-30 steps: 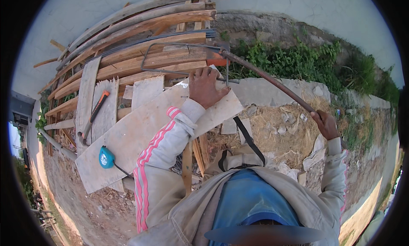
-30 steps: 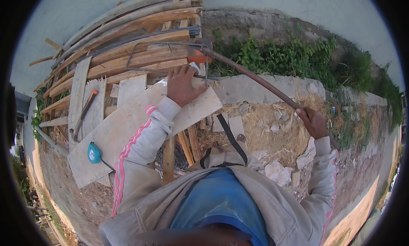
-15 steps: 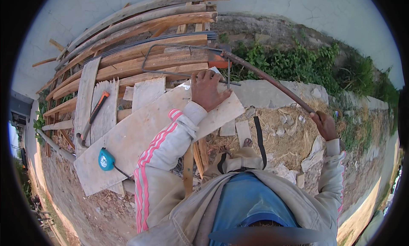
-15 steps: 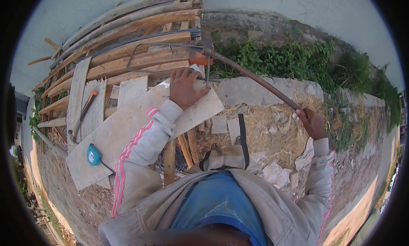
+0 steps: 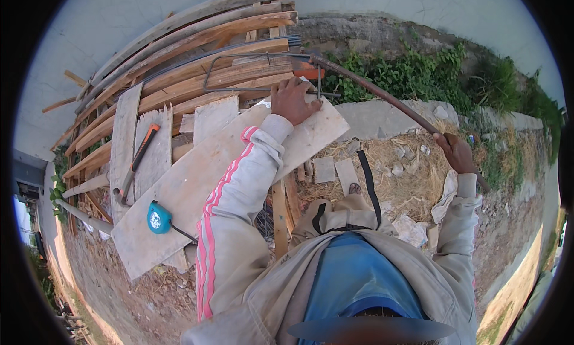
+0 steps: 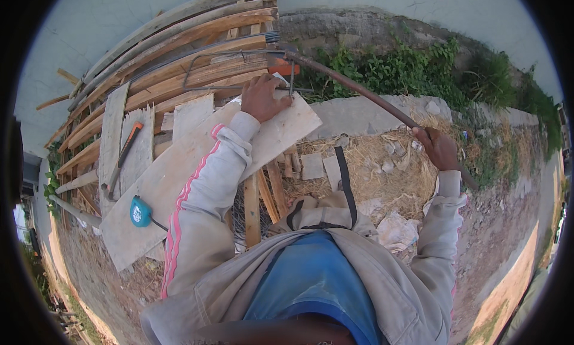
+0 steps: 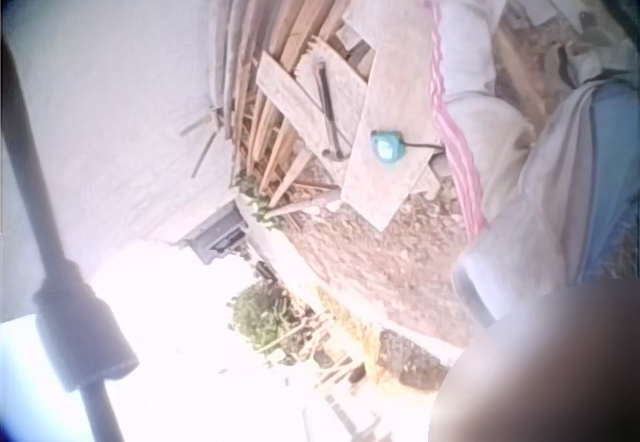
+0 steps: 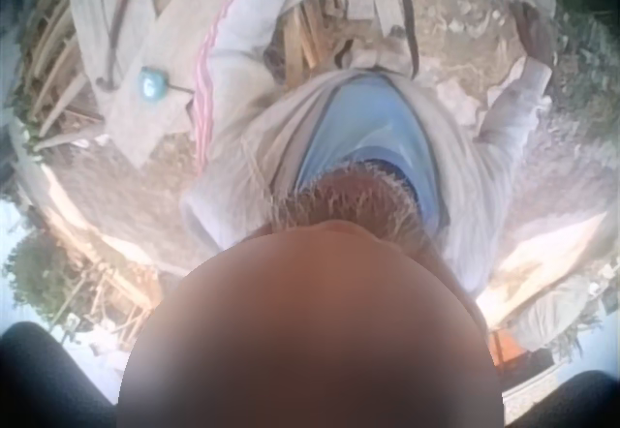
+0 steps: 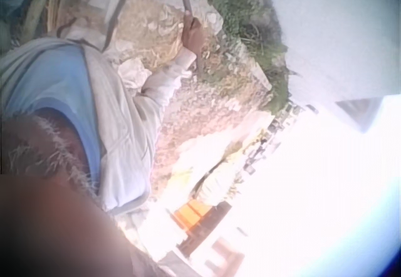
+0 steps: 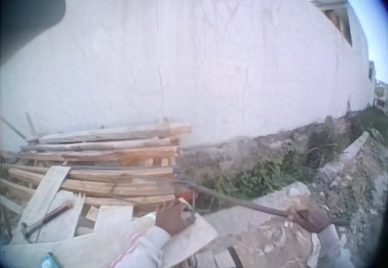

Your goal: The person bends a metal reinforcement bar into a rectangular shape using a manual bending jig fixed to a wooden workbench.

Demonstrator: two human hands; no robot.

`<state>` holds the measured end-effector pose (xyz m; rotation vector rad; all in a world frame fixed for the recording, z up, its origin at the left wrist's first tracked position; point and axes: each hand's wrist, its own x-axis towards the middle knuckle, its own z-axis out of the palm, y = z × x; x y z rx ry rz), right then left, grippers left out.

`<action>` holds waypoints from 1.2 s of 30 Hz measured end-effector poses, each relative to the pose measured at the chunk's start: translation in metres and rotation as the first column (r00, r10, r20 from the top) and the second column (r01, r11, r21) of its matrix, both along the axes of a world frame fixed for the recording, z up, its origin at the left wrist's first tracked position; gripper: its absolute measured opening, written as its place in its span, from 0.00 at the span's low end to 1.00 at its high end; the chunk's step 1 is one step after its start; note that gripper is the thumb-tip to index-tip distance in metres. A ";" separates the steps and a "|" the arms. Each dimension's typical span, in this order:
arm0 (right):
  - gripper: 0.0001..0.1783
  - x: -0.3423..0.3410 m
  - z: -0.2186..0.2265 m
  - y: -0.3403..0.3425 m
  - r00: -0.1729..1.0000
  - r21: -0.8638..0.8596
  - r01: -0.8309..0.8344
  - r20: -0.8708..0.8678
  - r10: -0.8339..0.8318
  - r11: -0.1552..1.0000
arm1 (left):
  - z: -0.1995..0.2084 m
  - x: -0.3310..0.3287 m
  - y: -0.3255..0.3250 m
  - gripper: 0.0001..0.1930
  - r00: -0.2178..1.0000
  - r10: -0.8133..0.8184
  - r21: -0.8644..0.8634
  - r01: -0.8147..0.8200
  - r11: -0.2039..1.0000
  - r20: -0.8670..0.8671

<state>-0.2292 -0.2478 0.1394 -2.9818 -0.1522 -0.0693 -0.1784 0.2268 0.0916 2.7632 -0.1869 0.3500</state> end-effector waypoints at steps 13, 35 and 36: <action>0.36 -0.065 -0.002 0.050 0.978 -0.047 0.074 0.198 -0.063 0.996 | 0.003 0.003 0.029 0.24 0.996 -0.054 -0.013 0.053 0.998 -0.076; 0.31 0.027 -0.088 0.005 0.992 0.649 -0.118 0.044 0.117 0.751 | 0.010 0.060 0.134 0.20 0.926 0.291 0.144 -0.330 0.933 0.242; 0.30 0.034 -0.092 0.020 0.987 0.707 -0.146 0.061 0.145 0.692 | 0.006 0.070 0.142 0.19 0.934 0.272 0.201 -0.319 0.926 0.231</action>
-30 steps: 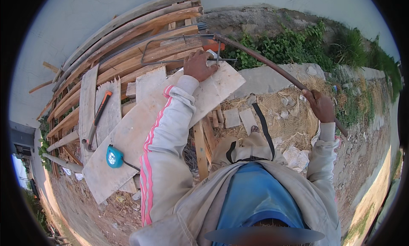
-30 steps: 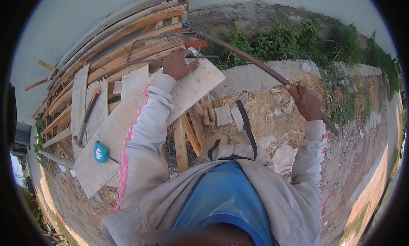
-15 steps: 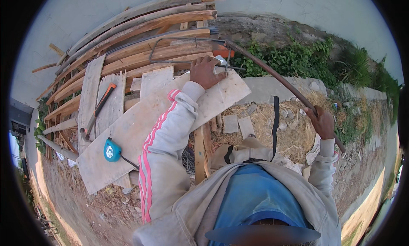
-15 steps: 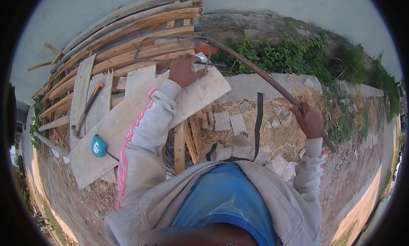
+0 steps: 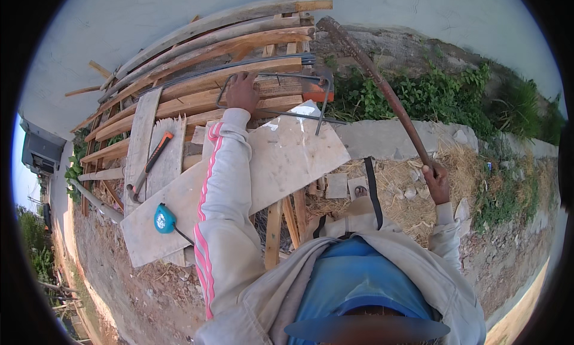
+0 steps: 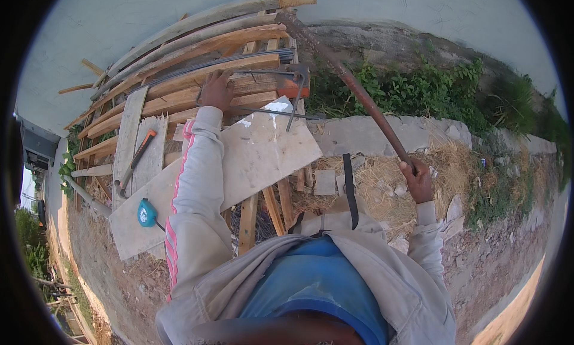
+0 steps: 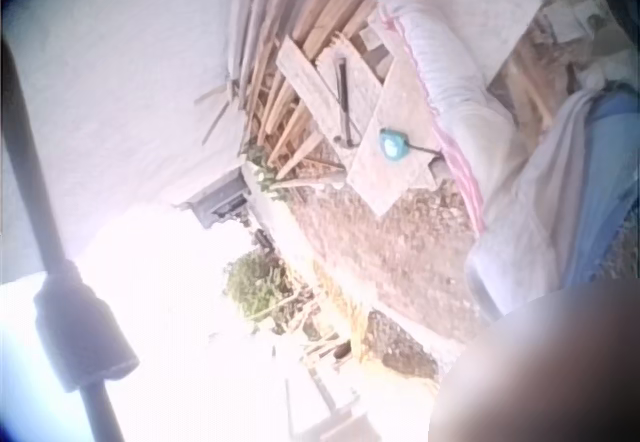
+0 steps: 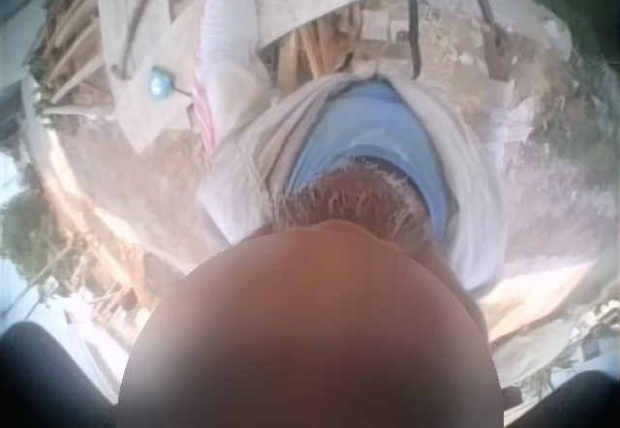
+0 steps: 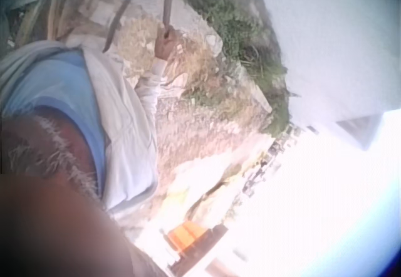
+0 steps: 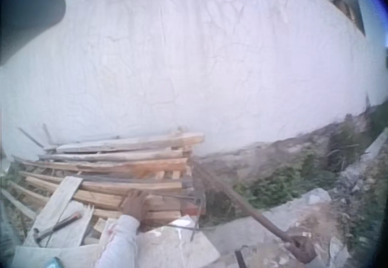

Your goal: The person bends a metal reinforcement bar into a rectangular shape using a manual bending jig fixed to a wooden workbench.

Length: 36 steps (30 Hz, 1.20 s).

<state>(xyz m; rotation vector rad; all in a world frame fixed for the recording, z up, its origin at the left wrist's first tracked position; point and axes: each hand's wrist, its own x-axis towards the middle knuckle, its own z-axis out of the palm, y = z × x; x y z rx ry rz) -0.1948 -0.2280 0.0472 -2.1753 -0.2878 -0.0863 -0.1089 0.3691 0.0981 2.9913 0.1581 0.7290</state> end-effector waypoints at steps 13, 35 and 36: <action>0.20 0.104 0.013 0.142 0.887 0.326 -0.402 -0.095 0.453 0.856 | 0.025 0.071 0.027 0.14 0.951 -0.033 0.300 0.130 0.945 -0.308; 0.11 0.164 0.045 0.196 0.509 0.625 -0.450 -0.408 0.758 0.638 | 0.084 0.046 0.002 0.13 0.994 0.018 0.351 0.023 0.936 -0.112; 0.10 0.168 0.053 0.193 0.530 0.628 -0.453 -0.382 0.757 0.633 | 0.098 0.039 -0.002 0.12 0.999 -0.029 0.366 0.040 0.930 -0.034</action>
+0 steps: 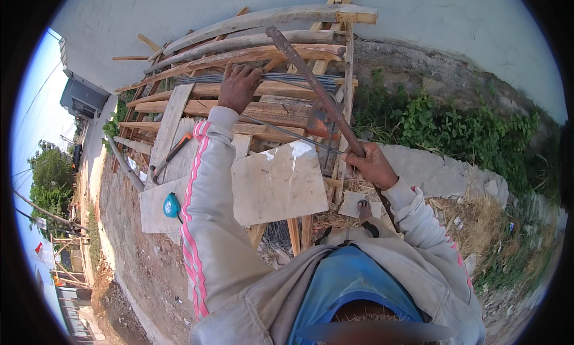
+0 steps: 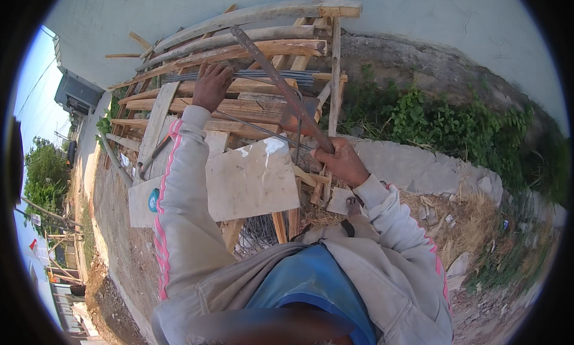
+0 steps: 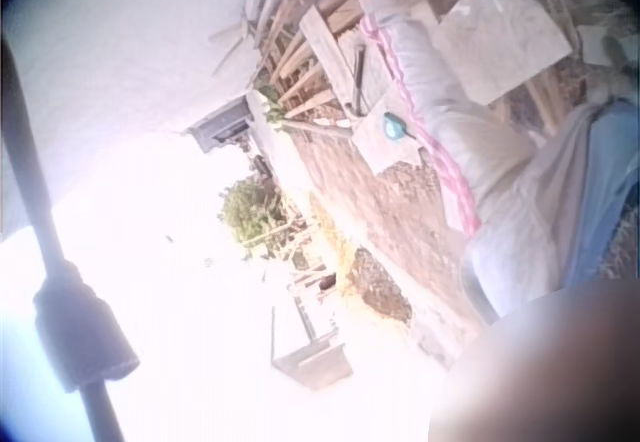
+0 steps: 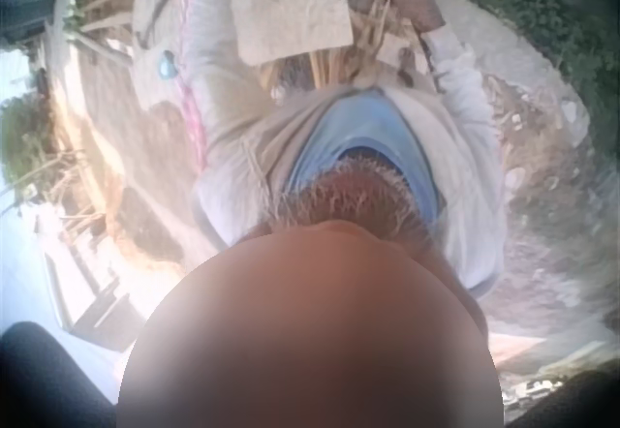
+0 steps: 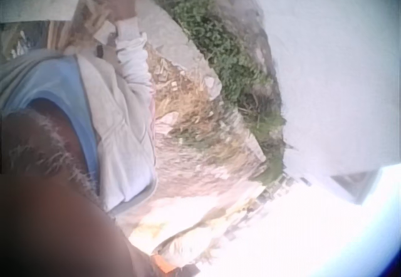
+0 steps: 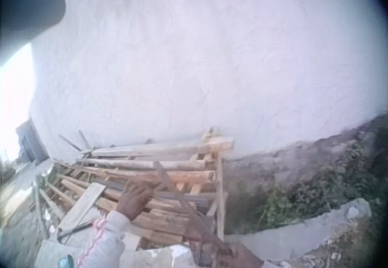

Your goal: The person bends a metal reinforcement bar into a rectangular shape using a manual bending jig fixed to a wooden workbench.

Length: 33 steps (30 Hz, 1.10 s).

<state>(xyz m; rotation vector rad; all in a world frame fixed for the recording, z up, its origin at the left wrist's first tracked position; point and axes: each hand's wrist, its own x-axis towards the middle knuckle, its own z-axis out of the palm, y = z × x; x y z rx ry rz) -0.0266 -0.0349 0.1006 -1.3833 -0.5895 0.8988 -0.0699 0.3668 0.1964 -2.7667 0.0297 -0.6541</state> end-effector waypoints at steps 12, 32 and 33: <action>0.09 0.065 0.005 0.037 0.879 0.375 0.322 0.223 -0.422 0.869 | 0.046 -0.034 -0.020 0.09 0.921 0.153 -0.196 -0.085 0.977 0.360; 0.16 0.070 -0.064 0.051 0.870 0.172 0.287 0.365 -0.332 0.942 | -0.115 -0.116 -0.015 0.18 0.808 0.567 -0.762 -0.265 0.591 0.159; 0.16 0.071 -0.064 0.051 0.883 0.192 0.270 0.342 -0.322 0.944 | -0.116 -0.116 -0.007 0.19 0.802 0.577 -0.780 -0.260 0.569 0.154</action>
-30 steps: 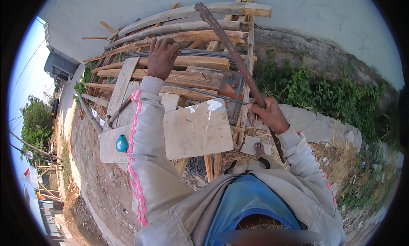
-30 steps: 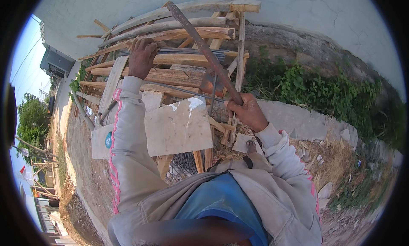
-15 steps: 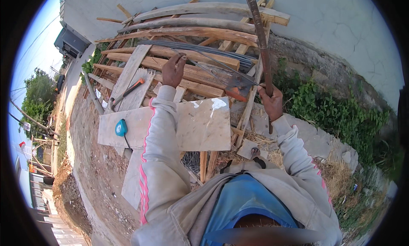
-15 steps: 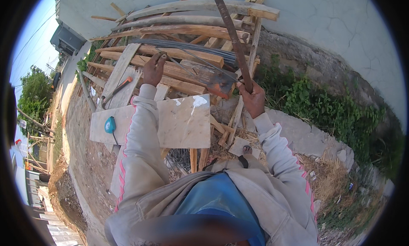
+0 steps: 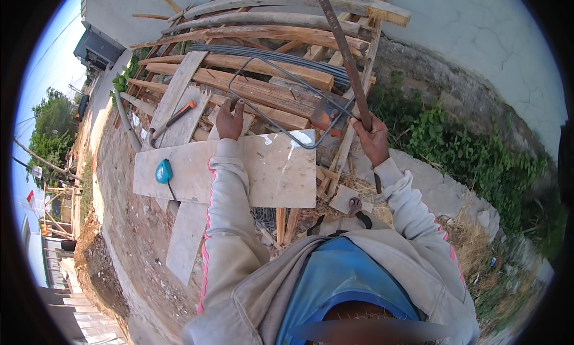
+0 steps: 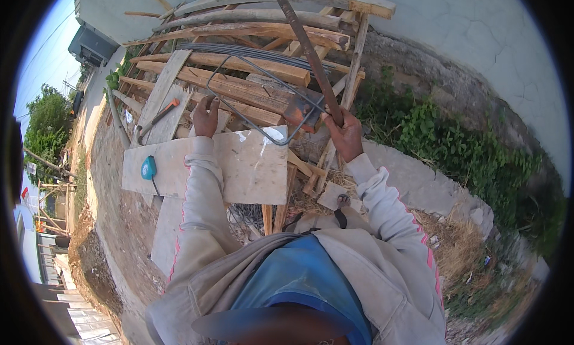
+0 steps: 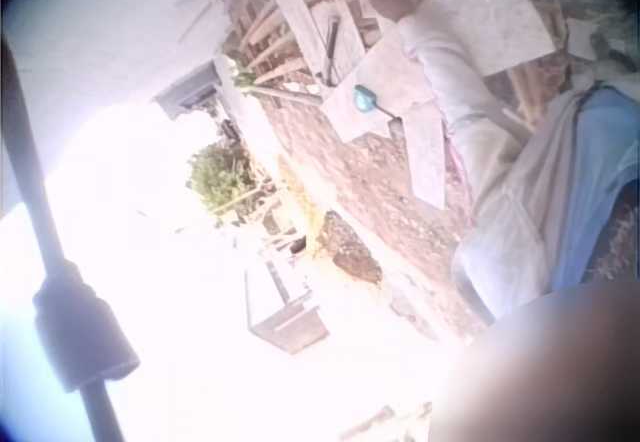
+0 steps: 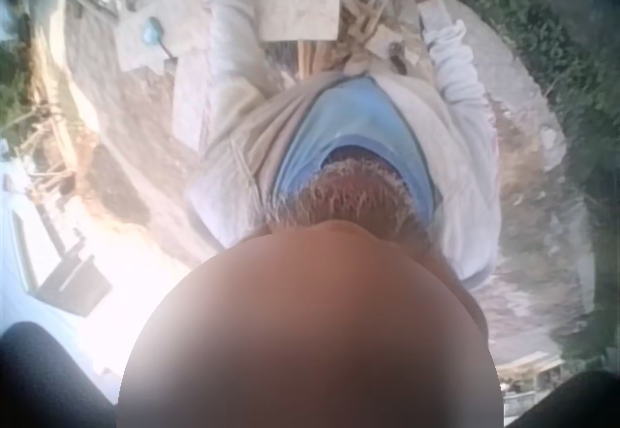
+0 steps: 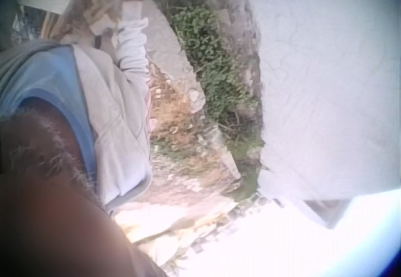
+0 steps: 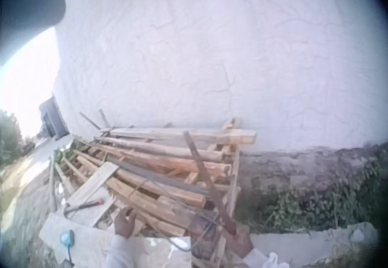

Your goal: The person bends a metal reinforcement bar into a rectangular shape using a manual bending jig fixed to a wooden workbench.

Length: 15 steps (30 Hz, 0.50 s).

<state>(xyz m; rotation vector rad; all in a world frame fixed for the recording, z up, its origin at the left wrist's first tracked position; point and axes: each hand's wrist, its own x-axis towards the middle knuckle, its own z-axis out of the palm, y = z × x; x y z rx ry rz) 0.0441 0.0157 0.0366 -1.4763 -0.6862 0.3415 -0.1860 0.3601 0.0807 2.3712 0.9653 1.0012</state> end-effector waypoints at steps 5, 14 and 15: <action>0.12 0.004 -0.002 -0.001 0.999 -0.015 -0.037 0.037 0.037 0.999 | -0.002 0.012 0.038 0.23 0.966 0.235 -0.017 -0.238 0.971 -0.105; 0.13 0.017 0.000 -0.007 0.979 -0.114 -0.168 -0.138 0.152 0.979 | -0.001 0.033 0.070 0.25 0.862 0.388 0.061 -0.391 0.919 -0.327; 0.13 0.017 0.001 -0.007 0.979 -0.137 -0.169 -0.142 0.149 0.976 | 0.000 0.033 0.074 0.25 0.865 0.378 0.050 -0.384 0.922 -0.329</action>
